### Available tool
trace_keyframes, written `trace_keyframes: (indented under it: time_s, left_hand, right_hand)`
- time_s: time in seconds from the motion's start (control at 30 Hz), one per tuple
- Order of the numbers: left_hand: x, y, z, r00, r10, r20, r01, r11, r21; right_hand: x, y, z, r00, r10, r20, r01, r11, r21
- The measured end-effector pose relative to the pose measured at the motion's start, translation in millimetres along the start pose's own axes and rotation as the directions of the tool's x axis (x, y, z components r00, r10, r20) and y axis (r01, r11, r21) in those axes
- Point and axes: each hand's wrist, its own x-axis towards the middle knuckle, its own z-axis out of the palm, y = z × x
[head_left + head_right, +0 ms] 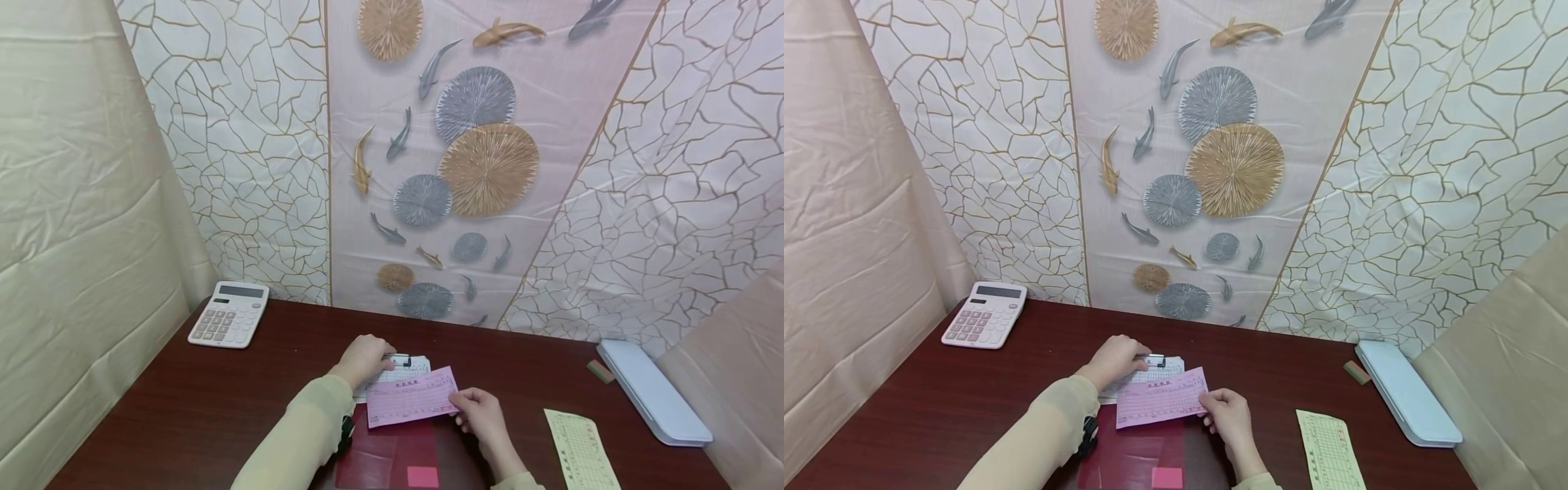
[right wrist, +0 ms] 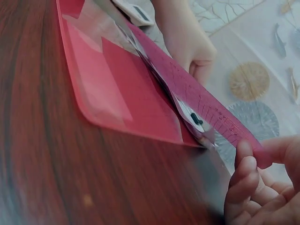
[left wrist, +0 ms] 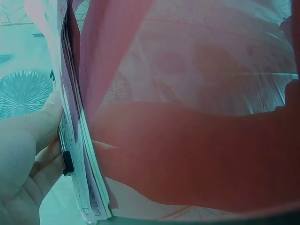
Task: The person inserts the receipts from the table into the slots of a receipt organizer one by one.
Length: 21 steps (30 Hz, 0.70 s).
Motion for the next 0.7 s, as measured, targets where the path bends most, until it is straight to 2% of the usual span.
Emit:
trace_keyframes:
  time_s: [0.23, 0.53, 0.7]
  left_hand:
    - [1.3, -1.3, 2.7, 1.000, 0.013, -0.015, -0.013, 1.000, -0.004]
    - [0.9, -0.7, -0.7, 1.000, 0.016, 0.008, -0.016, 1.000, -0.015]
    - [1.4, -0.7, -0.9, 1.000, 0.026, -0.002, -0.026, 1.000, -0.005]
  right_hand:
    - [1.3, 0, 12, 1.000, 0.015, 0.021, -0.017, 0.996, 0.087]
    - [-1.4, -4, 27, 0.999, 0.021, 0.030, -0.024, 0.995, 0.099]
    - [-0.4, -2, 34, 0.999, 0.030, 0.029, -0.033, 0.993, 0.113]
